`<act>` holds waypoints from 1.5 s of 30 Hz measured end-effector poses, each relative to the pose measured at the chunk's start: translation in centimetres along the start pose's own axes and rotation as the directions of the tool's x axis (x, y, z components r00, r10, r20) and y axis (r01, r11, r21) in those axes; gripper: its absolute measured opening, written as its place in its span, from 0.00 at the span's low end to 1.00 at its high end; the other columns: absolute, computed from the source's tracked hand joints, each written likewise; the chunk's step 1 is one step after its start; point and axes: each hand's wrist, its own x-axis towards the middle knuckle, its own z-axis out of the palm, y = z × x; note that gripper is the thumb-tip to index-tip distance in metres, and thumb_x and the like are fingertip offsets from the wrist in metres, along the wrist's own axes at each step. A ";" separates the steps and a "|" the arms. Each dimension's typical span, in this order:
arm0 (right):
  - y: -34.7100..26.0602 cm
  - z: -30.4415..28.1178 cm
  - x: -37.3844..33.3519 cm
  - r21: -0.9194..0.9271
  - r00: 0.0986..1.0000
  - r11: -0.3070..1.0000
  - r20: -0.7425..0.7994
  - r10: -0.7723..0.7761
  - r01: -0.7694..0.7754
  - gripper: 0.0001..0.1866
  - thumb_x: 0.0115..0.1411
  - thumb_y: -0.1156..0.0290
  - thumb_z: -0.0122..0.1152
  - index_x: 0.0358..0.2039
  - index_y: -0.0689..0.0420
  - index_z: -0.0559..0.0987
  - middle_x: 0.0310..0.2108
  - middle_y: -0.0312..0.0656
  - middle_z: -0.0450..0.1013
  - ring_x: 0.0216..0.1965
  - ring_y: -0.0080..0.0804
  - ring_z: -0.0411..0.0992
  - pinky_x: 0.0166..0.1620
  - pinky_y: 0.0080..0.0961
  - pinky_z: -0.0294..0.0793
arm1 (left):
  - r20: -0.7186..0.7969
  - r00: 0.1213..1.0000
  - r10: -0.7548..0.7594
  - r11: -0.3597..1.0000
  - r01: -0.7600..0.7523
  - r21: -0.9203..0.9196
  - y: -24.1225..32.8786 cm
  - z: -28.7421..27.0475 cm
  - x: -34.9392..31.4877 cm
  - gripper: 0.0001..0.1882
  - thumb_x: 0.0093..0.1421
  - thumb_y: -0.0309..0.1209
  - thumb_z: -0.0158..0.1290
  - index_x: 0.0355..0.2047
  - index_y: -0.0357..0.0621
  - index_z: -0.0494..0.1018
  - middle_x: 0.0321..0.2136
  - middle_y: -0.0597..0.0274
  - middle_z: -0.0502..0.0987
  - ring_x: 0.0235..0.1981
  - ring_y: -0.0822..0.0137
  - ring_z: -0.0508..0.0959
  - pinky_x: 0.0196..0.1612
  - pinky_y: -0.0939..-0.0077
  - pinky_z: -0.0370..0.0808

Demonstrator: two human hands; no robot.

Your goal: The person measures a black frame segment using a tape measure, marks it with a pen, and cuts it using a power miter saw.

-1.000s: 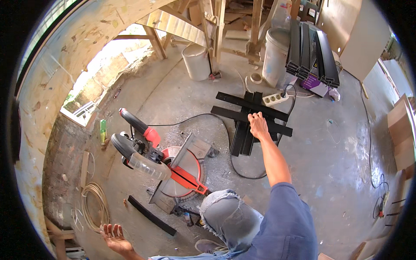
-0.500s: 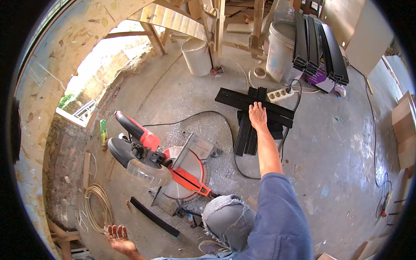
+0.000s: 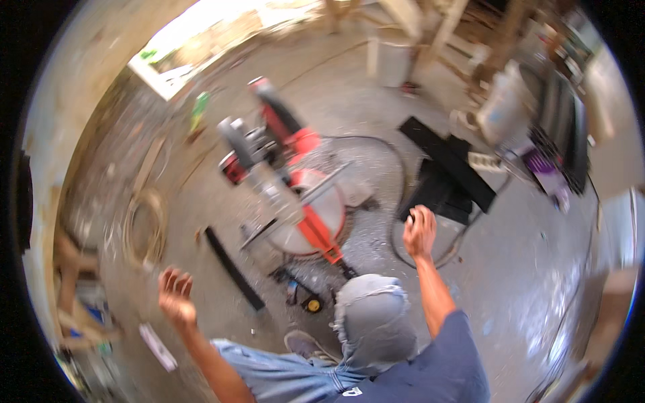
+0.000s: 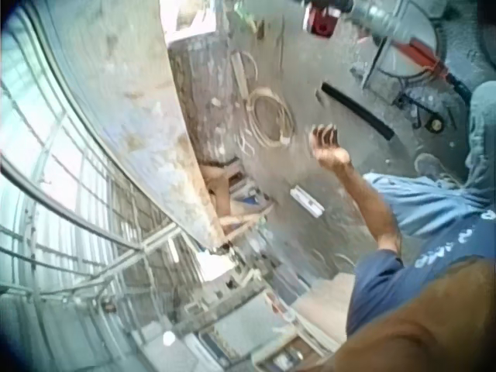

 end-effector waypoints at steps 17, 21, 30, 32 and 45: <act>-9.0 -3.4 -4.6 0.650 0.880 0.749 0.422 -0.217 -0.127 0.11 0.56 0.81 0.57 0.41 0.61 0.76 0.38 0.49 0.74 0.31 0.37 0.73 0.36 0.29 0.74 | 0.180 0.978 0.103 0.806 -0.188 0.561 -6.3 1.6 1.1 0.10 0.65 0.32 0.55 0.37 0.36 0.76 0.25 0.67 0.76 0.23 0.76 0.73 0.28 0.78 0.73; -16.7 -9.4 12.6 0.587 0.906 0.693 -0.227 -0.357 0.419 0.07 0.57 0.84 0.52 0.37 0.66 0.77 0.30 0.48 0.72 0.22 0.32 0.66 0.27 0.24 0.66 | 0.122 0.846 0.519 0.713 -0.508 0.484 -0.2 3.1 0.6 0.08 0.63 0.29 0.56 0.36 0.37 0.77 0.29 0.61 0.79 0.30 0.70 0.77 0.35 0.73 0.74; -41.5 -24.6 42.9 0.415 0.634 0.501 -0.646 -0.426 0.759 0.04 0.61 0.76 0.60 0.35 0.62 0.77 0.33 0.48 0.73 0.35 0.48 0.72 0.39 0.34 0.72 | 0.037 0.085 0.996 0.052 -0.846 0.530 30.9 5.3 5.5 0.09 0.67 0.30 0.53 0.40 0.35 0.74 0.37 0.60 0.77 0.40 0.68 0.75 0.51 0.73 0.70; -46.4 -25.5 48.6 0.381 0.644 0.555 -0.640 -0.420 0.740 0.07 0.61 0.69 0.59 0.35 0.59 0.79 0.35 0.47 0.75 0.41 0.49 0.73 0.44 0.42 0.73 | 0.084 0.045 0.995 -0.002 -0.874 0.487 37.1 6.3 7.5 0.09 0.67 0.30 0.54 0.40 0.35 0.76 0.38 0.61 0.78 0.42 0.68 0.76 0.51 0.73 0.70; -67.5 -26.9 57.5 0.045 0.738 0.751 0.157 -0.657 0.659 0.27 0.64 0.54 0.55 0.57 0.59 0.74 0.59 0.50 0.71 0.62 0.47 0.67 0.60 0.43 0.71 | 0.371 0.417 0.829 -0.125 -0.509 0.852 46.6 7.5 18.0 0.23 0.70 0.48 0.44 0.44 0.40 0.77 0.39 0.50 0.77 0.45 0.49 0.76 0.51 0.54 0.69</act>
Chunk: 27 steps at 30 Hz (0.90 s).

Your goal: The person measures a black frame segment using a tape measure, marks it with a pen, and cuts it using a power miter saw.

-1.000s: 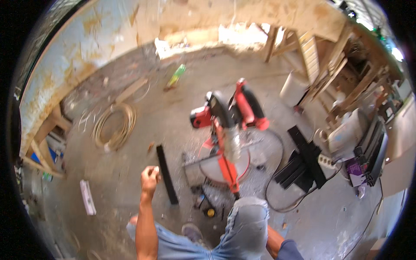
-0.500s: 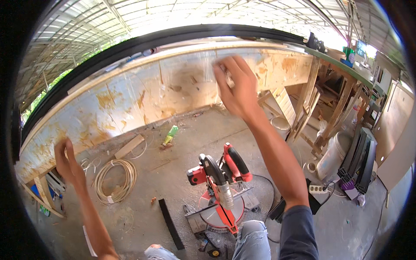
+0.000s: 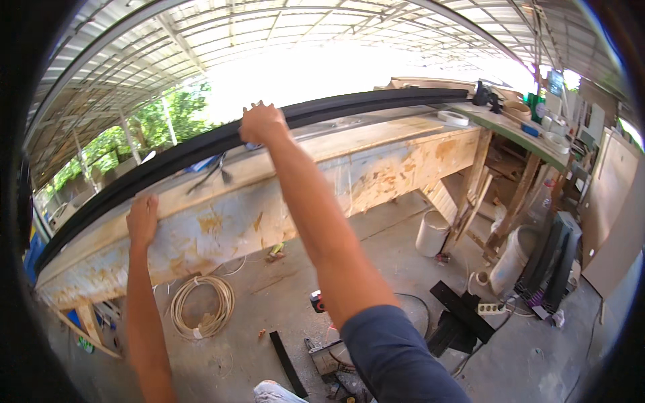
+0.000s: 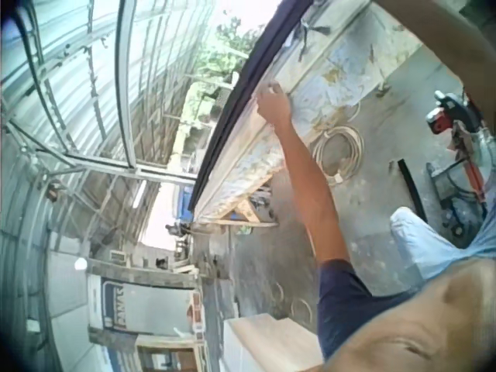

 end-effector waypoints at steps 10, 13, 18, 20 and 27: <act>-4.4 1.8 10.7 0.280 0.920 0.936 0.266 -0.288 0.212 0.29 0.62 0.47 0.60 0.54 0.58 0.77 0.57 0.53 0.71 0.60 0.48 0.69 0.64 0.47 0.62 | 0.178 0.982 -0.062 0.993 0.042 0.114 3.2 -1.4 -0.7 0.20 0.68 0.44 0.46 0.53 0.45 0.72 0.54 0.51 0.70 0.57 0.50 0.69 0.60 0.49 0.61; -3.8 4.0 10.7 0.199 0.928 0.957 0.266 -0.260 0.211 0.27 0.58 0.50 0.65 0.48 0.58 0.79 0.52 0.51 0.73 0.58 0.48 0.71 0.61 0.46 0.65 | 0.232 0.968 -0.098 0.992 0.075 0.106 4.6 -0.9 -1.5 0.19 0.68 0.43 0.48 0.53 0.46 0.71 0.57 0.52 0.69 0.58 0.49 0.68 0.61 0.49 0.60; -4.2 5.2 12.5 0.253 0.850 0.949 0.443 -0.287 0.189 0.26 0.54 0.58 0.72 0.51 0.57 0.77 0.52 0.48 0.72 0.61 0.46 0.66 0.59 0.50 0.66 | 0.369 0.919 -0.141 0.986 0.098 0.132 5.3 -2.5 -0.5 0.19 0.67 0.40 0.50 0.55 0.47 0.65 0.59 0.50 0.64 0.61 0.49 0.62 0.61 0.48 0.58; -4.1 5.1 12.9 0.267 0.839 0.944 0.455 -0.300 0.193 0.27 0.54 0.59 0.72 0.51 0.59 0.76 0.51 0.48 0.71 0.60 0.47 0.66 0.57 0.48 0.68 | 0.401 0.907 -0.129 0.989 0.088 0.120 5.3 -2.6 -0.3 0.18 0.69 0.42 0.47 0.54 0.46 0.64 0.58 0.49 0.63 0.61 0.50 0.61 0.60 0.48 0.57; -4.7 2.6 12.9 0.144 0.836 0.933 0.414 -0.360 0.330 0.21 0.52 0.76 0.62 0.48 0.61 0.76 0.49 0.51 0.69 0.57 0.47 0.67 0.53 0.44 0.72 | 0.432 0.891 -0.140 0.987 0.088 0.137 5.3 -2.9 0.7 0.20 0.68 0.43 0.46 0.53 0.44 0.64 0.57 0.49 0.64 0.60 0.49 0.62 0.58 0.47 0.59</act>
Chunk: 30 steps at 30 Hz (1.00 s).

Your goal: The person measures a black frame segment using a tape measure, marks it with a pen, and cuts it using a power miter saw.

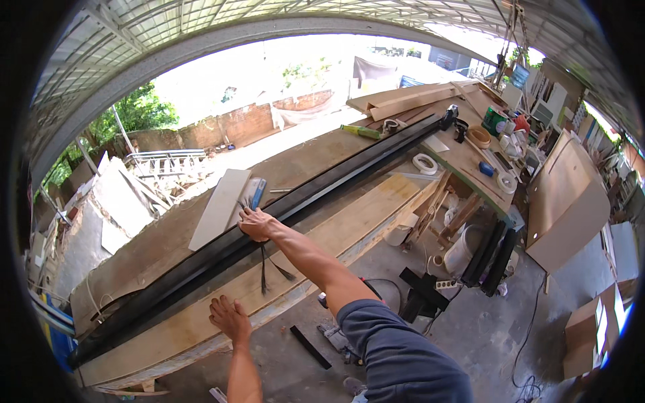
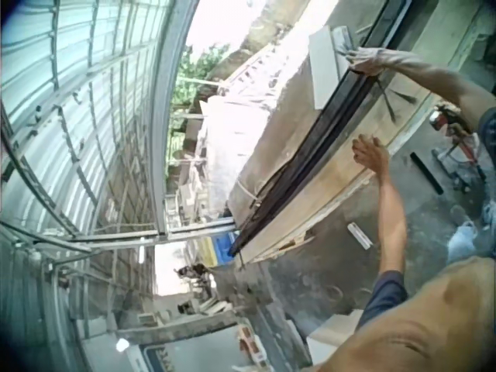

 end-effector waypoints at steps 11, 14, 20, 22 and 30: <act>0.1 0.0 0.2 0.137 0.995 0.990 0.101 0.002 -0.016 0.26 0.49 0.72 0.68 0.49 0.62 0.74 0.51 0.50 0.71 0.55 0.46 0.72 0.55 0.46 0.71 | 0.027 1.000 -0.010 1.000 0.011 -0.026 -0.1 0.2 -0.2 0.23 0.66 0.42 0.51 0.55 0.43 0.62 0.58 0.48 0.63 0.63 0.48 0.60 0.60 0.47 0.58; 1.8 -0.2 -0.2 0.185 0.994 0.982 0.110 0.016 -0.037 0.27 0.43 0.71 0.73 0.45 0.63 0.73 0.42 0.51 0.77 0.50 0.48 0.76 0.53 0.41 0.73 | 0.048 0.999 -0.023 1.000 0.023 -0.017 1.0 0.0 0.0 0.25 0.65 0.43 0.52 0.56 0.43 0.62 0.59 0.47 0.62 0.63 0.48 0.60 0.59 0.47 0.58; 1.3 -1.3 0.1 0.247 0.984 0.965 0.174 0.043 -0.087 0.26 0.43 0.74 0.71 0.44 0.62 0.73 0.37 0.53 0.78 0.45 0.53 0.77 0.46 0.44 0.77 | -0.028 1.000 -0.012 0.999 0.011 -0.030 0.8 1.3 0.2 0.27 0.62 0.44 0.55 0.56 0.40 0.68 0.59 0.46 0.64 0.62 0.47 0.61 0.58 0.46 0.59; 0.8 -1.6 1.0 0.232 0.973 0.970 0.228 0.021 -0.075 0.25 0.44 0.73 0.69 0.44 0.60 0.73 0.37 0.53 0.78 0.45 0.53 0.77 0.46 0.45 0.77 | 0.032 0.998 -0.062 0.998 0.063 -0.019 -0.1 1.8 0.1 0.29 0.62 0.45 0.55 0.58 0.41 0.68 0.61 0.45 0.63 0.64 0.46 0.59 0.62 0.44 0.57; 0.5 -1.0 0.5 0.208 0.981 0.974 0.186 0.051 -0.090 0.19 0.44 0.73 0.63 0.40 0.59 0.77 0.37 0.57 0.77 0.46 0.57 0.75 0.49 0.48 0.74 | 0.087 0.992 -0.093 0.994 0.098 -0.052 0.3 1.1 0.2 0.29 0.66 0.49 0.48 0.60 0.42 0.67 0.63 0.47 0.63 0.64 0.48 0.59 0.62 0.43 0.56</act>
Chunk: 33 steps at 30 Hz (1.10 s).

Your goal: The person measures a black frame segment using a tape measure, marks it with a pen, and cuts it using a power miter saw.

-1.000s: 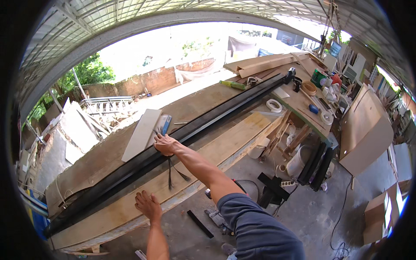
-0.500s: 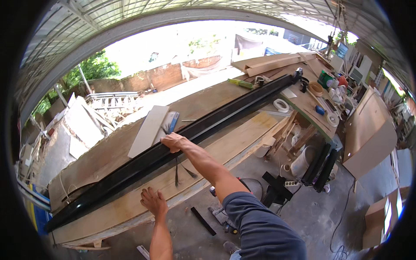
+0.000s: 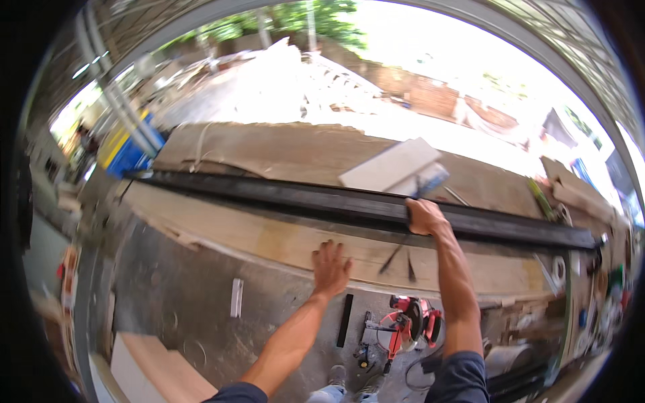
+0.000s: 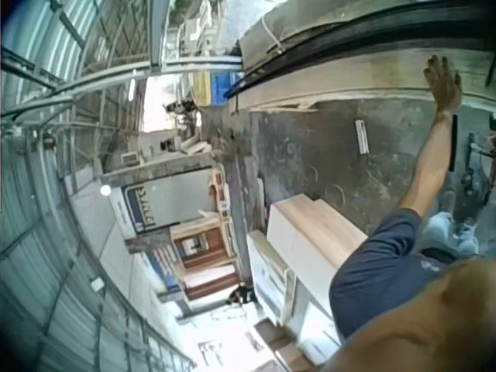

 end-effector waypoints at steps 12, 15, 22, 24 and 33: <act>-1.0 -1.5 0.6 -0.032 0.991 0.992 -0.062 -0.122 0.120 0.20 0.57 0.58 0.68 0.43 0.59 0.80 0.38 0.53 0.79 0.42 0.54 0.77 0.46 0.46 0.75 | 0.012 1.000 -0.024 0.997 0.025 -0.077 0.5 -2.2 0.0 0.28 0.64 0.47 0.52 0.58 0.44 0.65 0.58 0.52 0.62 0.61 0.52 0.60 0.59 0.50 0.57; -1.3 -2.7 0.3 -0.092 0.985 0.990 -0.121 -0.119 0.109 0.17 0.60 0.57 0.65 0.41 0.57 0.81 0.36 0.50 0.79 0.40 0.54 0.78 0.45 0.46 0.75 | 0.025 0.999 -0.030 0.998 0.031 -0.057 0.7 -2.2 0.3 0.28 0.64 0.48 0.51 0.58 0.44 0.65 0.57 0.52 0.63 0.61 0.52 0.60 0.59 0.50 0.57; -2.1 -4.7 -0.5 -0.118 0.970 0.979 -0.159 -0.182 0.164 0.33 0.63 0.39 0.55 0.33 0.62 0.81 0.23 0.59 0.76 0.31 0.59 0.77 0.39 0.50 0.75 | 0.008 0.999 -0.035 0.999 0.036 -0.023 0.6 -2.2 0.3 0.27 0.66 0.49 0.47 0.58 0.44 0.68 0.59 0.52 0.63 0.63 0.54 0.59 0.61 0.51 0.56; -2.7 -4.7 -0.5 -0.117 0.981 0.980 -0.098 -0.170 0.159 0.33 0.62 0.38 0.55 0.32 0.63 0.82 0.24 0.59 0.76 0.31 0.60 0.77 0.40 0.50 0.75 | 0.015 0.999 -0.045 0.998 0.045 -0.032 0.4 -2.1 0.3 0.27 0.66 0.49 0.47 0.58 0.44 0.68 0.59 0.52 0.63 0.62 0.54 0.59 0.61 0.52 0.56; -5.1 -3.7 -1.0 -0.058 0.993 0.992 -0.038 -0.112 0.110 0.35 0.61 0.36 0.56 0.31 0.62 0.83 0.27 0.59 0.78 0.36 0.60 0.77 0.43 0.50 0.76 | -0.004 0.999 -0.039 0.996 0.039 -0.078 0.5 -1.7 -0.2 0.28 0.65 0.49 0.49 0.58 0.44 0.68 0.59 0.52 0.63 0.63 0.53 0.58 0.62 0.50 0.56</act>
